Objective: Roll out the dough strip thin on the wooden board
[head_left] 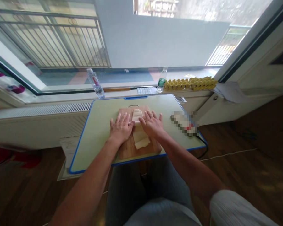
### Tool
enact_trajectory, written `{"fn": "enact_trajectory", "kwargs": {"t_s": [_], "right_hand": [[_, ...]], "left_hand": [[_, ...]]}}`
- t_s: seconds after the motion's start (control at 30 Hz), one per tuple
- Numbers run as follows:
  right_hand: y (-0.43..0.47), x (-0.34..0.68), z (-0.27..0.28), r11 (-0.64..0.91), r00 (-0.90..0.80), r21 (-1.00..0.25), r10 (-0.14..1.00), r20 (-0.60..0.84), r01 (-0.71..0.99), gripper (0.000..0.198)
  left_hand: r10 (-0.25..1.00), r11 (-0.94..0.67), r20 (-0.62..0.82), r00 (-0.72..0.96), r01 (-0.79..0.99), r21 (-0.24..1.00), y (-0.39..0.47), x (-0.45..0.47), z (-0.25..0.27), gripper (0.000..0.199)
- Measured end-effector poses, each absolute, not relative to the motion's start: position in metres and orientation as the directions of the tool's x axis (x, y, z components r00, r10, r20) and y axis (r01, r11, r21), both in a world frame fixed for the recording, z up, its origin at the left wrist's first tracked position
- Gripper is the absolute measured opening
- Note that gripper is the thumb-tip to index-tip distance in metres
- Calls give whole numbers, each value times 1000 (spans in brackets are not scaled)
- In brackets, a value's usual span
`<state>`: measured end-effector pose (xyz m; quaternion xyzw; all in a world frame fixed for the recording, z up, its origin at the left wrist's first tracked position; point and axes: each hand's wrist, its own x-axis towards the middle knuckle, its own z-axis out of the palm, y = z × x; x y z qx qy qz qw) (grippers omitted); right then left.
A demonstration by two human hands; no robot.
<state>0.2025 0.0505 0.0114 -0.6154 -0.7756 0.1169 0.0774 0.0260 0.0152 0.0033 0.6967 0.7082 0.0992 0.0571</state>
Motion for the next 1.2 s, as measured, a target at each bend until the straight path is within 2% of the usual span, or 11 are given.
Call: {"fn": "enact_trajectory", "kwargs": {"t_s": [0.1, 0.27, 0.43, 0.6, 0.7, 0.77, 0.9, 1.0, 1.2], "right_hand": [[18, 213, 3, 222, -217, -272, 975, 46, 936, 72], [-30, 238, -13, 313, -292, -261, 949, 115, 913, 67], [28, 224, -3, 264, -242, -251, 963, 116, 931, 66], [79, 202, 11, 185, -187, -240, 982, 14, 953, 67], [59, 207, 2, 174, -167, -238, 985, 50, 956, 70], [32, 216, -8, 211, -193, -224, 976, 103, 951, 71], [-9, 231, -20, 274, -255, -209, 960, 114, 939, 71], [4, 227, -15, 271, -255, -221, 962, 99, 937, 71], [78, 197, 12, 191, -200, -269, 980, -7, 944, 73]], "left_hand": [[992, -38, 123, 9, 971, 235, -21, 27, -5, 66], [974, -132, 211, 83, 964, 231, -78, 26, -20, 66], [988, -64, 152, 32, 975, 212, -19, 22, -12, 65], [1000, -11, 26, 7, 986, 165, 41, 20, 7, 68], [995, -33, 101, 19, 990, 139, 19, 22, -1, 70], [983, -56, 183, 31, 990, 132, -14, 25, -12, 71], [958, -134, 268, 101, 985, 109, -66, 27, -30, 72], [970, -123, 226, 93, 985, 125, -54, 26, -27, 71], [998, 23, 56, -32, 988, 154, 38, 23, 3, 65]]}}
